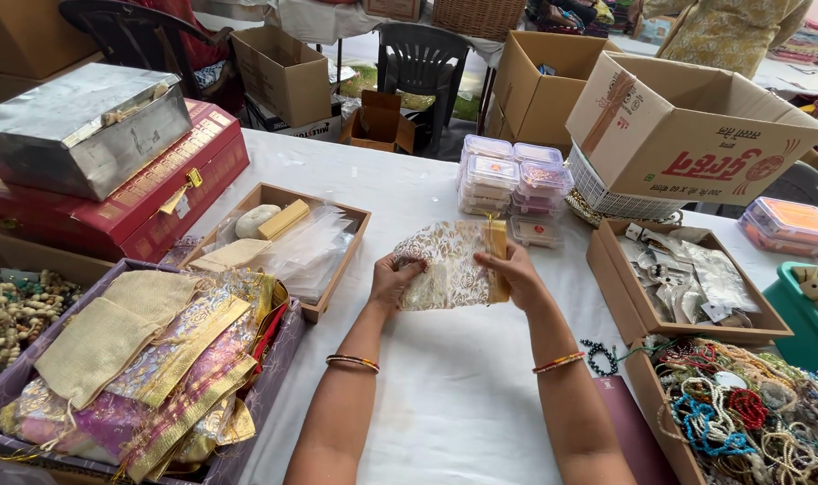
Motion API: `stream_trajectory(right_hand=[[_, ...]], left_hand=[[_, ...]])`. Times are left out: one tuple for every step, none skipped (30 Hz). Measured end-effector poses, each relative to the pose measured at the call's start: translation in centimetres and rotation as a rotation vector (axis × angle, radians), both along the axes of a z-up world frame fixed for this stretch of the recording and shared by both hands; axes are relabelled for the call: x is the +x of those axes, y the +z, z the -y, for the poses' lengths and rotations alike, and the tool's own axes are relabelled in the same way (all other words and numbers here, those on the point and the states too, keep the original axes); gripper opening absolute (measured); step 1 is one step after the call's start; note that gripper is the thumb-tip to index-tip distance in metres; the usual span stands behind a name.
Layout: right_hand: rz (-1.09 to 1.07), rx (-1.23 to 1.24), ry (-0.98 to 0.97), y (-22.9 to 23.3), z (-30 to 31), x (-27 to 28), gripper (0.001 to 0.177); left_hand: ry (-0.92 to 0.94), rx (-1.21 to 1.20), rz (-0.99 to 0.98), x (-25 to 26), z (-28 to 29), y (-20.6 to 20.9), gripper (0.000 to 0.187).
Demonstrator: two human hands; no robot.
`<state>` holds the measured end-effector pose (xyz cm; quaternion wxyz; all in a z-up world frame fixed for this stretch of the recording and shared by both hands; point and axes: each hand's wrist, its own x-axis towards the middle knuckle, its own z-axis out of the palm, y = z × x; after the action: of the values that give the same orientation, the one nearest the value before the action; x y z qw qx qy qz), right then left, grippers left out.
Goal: The person folds a small patterned pouch containing jewelry, places it into a clear plastic container, and closes the lid. They then handle a small card and a beaded bracelet, placing the bracelet into a clear plastic bag.
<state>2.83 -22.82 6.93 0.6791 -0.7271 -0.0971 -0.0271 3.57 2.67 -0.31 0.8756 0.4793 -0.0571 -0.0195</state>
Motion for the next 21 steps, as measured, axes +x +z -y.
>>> stream_trajectory(right_hand=[[-0.097,0.103,0.034,-2.6,0.9,1.3,0.041],[-0.193,0.209,0.068,-5.2,1.7,2.6,0.039],[-0.193,0.211,0.069,-5.5,1.3,2.1,0.039],[-0.231,0.267,0.062,-5.6,1.0,1.7,0.037],[-0.268,0.322,0.054,-5.8,0.7,1.3,0.034],[-0.268,0.323,0.052,-6.1,0.8,1.4,0.034],[-0.274,0.331,0.027,-6.5,0.9,1.6,0.033],[-0.284,0.340,0.000,-6.9,1.0,1.6,0.032],[-0.286,0.341,-0.003,-7.1,1.2,1.6,0.032],[-0.278,0.346,0.002,-7.3,1.5,1.7,0.031],[-0.270,0.351,0.008,-7.4,1.7,1.8,0.029],[-0.272,0.354,0.005,-7.2,1.7,1.6,0.029],[-0.275,0.348,0.008,-7.0,1.8,1.4,0.027],[-0.278,0.343,0.012,-6.8,1.7,1.2,0.025],[-0.281,0.347,0.011,-5.9,1.4,0.7,0.025],[-0.292,0.317,-0.011,-5.0,1.1,0.2,0.022],[-0.302,0.288,-0.033,-4.1,0.8,-0.4,0.019],[-0.304,0.290,-0.034,-5.6,1.5,0.5,0.019],[-0.259,0.240,-0.042,-7.2,2.2,1.4,0.014],[-0.214,0.191,-0.050,-8.7,2.9,2.3,0.009],[-0.216,0.193,-0.052,-9.3,3.0,2.6,0.009]], left_hand=[[0.039,0.147,0.003,0.2,-0.2,-0.3,0.016],[0.077,0.297,0.006,0.5,-0.5,-0.5,0.015],[0.078,0.300,0.005,0.4,-0.6,-0.5,0.015],[0.103,0.348,0.022,0.4,-0.5,-0.5,0.017],[0.127,0.395,0.039,0.4,-0.4,-0.5,0.018],[0.125,0.396,0.040,0.4,-0.4,-0.4,0.018],[0.125,0.388,0.068,0.4,-0.3,-0.2,0.017],[0.123,0.381,0.095,0.2,-0.2,-0.2,0.016],[0.119,0.382,0.093,0.4,-0.3,-0.3,0.016],[0.088,0.376,0.041,0.7,-0.5,-0.5,0.013],[0.057,0.369,-0.011,0.9,-0.6,-0.6,0.012],[0.054,0.372,-0.013,0.7,-0.7,-0.3,0.012],[0.042,0.407,-0.051,0.6,-0.8,0.0,0.013],[0.031,0.443,-0.088,0.3,-0.9,0.4,0.015],[0.029,0.447,-0.091,0.4,-1.0,0.2,0.015],[0.012,0.445,-0.054,0.4,-1.1,0.1,0.018],[-0.005,0.444,-0.018,0.5,-1.2,-0.1,0.021],[-0.007,0.446,-0.020,0.7,-1.2,-0.6,0.021],[-0.003,0.463,0.020,0.9,-1.2,-1.2,0.021],[0.000,0.481,0.061,1.1,-1.2,-1.7,0.021],[-0.002,0.483,0.059,0.5,-1.0,-0.9,0.021]])
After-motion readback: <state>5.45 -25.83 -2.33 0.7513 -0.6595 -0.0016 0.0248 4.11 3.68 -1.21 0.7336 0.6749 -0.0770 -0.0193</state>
